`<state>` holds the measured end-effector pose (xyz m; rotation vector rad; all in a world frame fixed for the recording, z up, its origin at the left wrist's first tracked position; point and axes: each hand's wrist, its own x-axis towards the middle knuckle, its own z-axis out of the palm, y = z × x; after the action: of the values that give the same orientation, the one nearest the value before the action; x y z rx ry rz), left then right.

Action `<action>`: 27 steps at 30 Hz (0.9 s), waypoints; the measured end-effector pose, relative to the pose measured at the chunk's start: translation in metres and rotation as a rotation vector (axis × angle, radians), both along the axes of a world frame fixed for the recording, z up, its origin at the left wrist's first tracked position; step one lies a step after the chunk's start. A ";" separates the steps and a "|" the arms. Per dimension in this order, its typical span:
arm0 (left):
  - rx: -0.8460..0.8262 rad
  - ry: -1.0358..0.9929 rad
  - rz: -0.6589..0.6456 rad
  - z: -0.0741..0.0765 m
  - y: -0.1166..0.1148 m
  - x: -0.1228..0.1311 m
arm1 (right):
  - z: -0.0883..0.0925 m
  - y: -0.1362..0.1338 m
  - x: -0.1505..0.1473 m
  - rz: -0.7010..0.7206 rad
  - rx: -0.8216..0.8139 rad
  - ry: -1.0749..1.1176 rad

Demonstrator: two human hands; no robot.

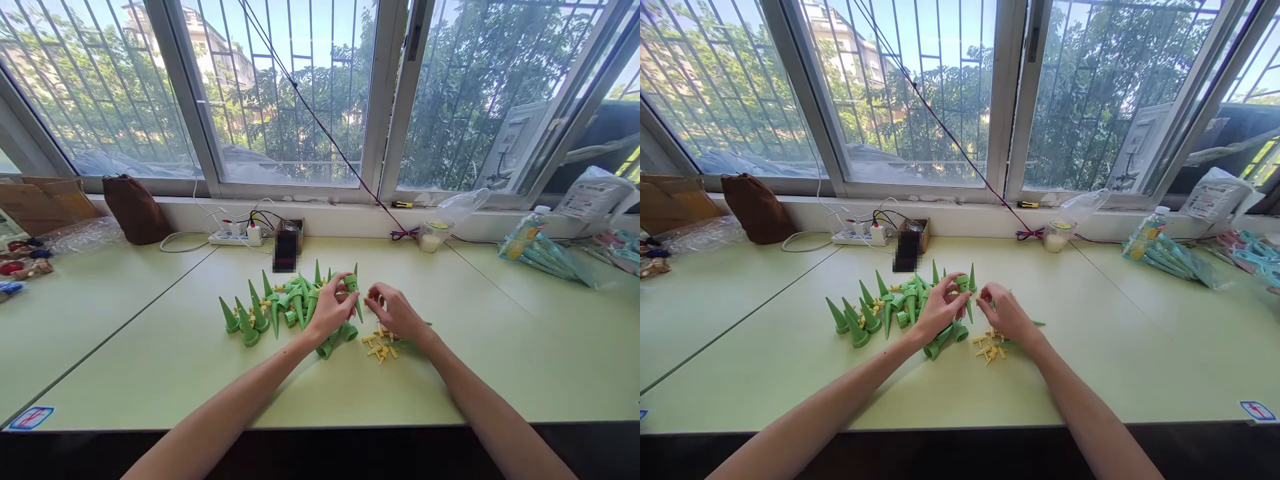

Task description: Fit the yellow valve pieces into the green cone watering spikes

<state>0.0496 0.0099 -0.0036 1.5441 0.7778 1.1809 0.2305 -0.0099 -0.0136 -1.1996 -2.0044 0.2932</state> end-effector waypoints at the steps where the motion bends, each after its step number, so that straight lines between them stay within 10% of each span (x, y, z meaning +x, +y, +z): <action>1: 0.003 0.010 0.006 0.000 0.000 0.000 | 0.001 0.000 -0.001 -0.006 0.011 0.042; 27: 0.234 0.256 0.038 -0.002 0.000 -0.004 | 0.005 -0.005 -0.009 0.074 0.072 0.102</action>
<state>0.0456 0.0097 -0.0060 1.9083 0.8621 1.1470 0.2218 -0.0145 -0.0086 -1.0472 -1.9571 0.3105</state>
